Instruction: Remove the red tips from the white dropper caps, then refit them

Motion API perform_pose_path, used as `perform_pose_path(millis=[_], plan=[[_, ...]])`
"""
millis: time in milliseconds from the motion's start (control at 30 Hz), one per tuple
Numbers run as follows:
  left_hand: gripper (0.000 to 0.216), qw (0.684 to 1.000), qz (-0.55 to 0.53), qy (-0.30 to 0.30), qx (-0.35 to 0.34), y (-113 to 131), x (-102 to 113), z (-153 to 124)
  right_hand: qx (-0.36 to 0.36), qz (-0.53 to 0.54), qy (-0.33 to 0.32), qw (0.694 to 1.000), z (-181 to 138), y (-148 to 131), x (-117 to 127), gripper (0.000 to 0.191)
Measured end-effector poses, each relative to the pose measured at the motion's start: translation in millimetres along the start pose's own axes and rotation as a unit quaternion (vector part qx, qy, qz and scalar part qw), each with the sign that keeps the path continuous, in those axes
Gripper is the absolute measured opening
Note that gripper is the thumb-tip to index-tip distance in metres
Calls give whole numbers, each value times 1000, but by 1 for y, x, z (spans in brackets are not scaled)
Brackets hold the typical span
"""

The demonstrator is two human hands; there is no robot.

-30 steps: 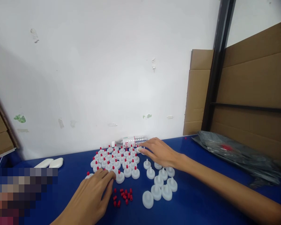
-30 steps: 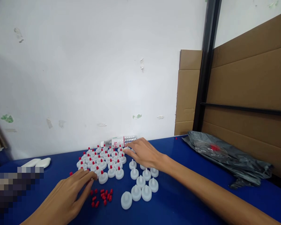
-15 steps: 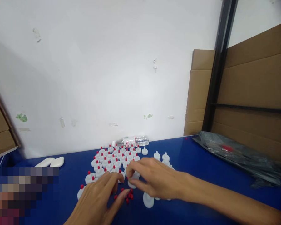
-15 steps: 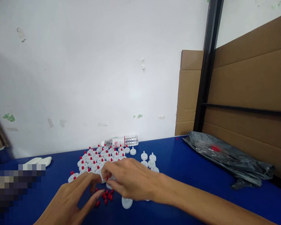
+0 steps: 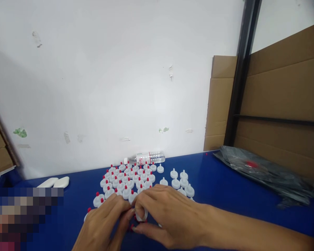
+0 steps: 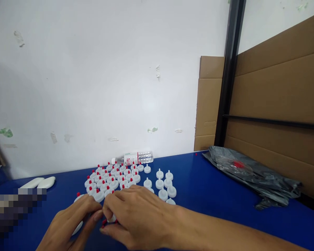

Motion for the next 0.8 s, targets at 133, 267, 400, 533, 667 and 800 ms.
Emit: perform_pose_path(millis=[133,267,400,533,667,800], plan=[[18,1000,21,2,11,-4,-1,-1,35,-7,5,999,-1,-1,-2,12],[31,998,-6,-49,-37,2,-11,2,112,-39,18,993,-2,-8,-3,10],[42,998,-20,-64,-6,3,-13,7,172,-82,21,982,-2,-10,-7,14],[46,998,-1,-47,34,2,-12,7,192,-180,41,964,-1,-16,-12,15],[43,998,2,16,62,-4,2,5,209,-295,123,924,-4,-23,-2,27],[44,992,-20,53,116,-25,24,7,131,-320,87,934,5,18,8,27]])
Point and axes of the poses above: each hand's wrist, its own z-axis towards the middle knuckle, its own x-axis out of the back of the hand, y = z × x, the point moved 10 cm from there along z, towards the middle knuckle, and after that the axes turned 13 degrees about -z, right-handed, at the moved point
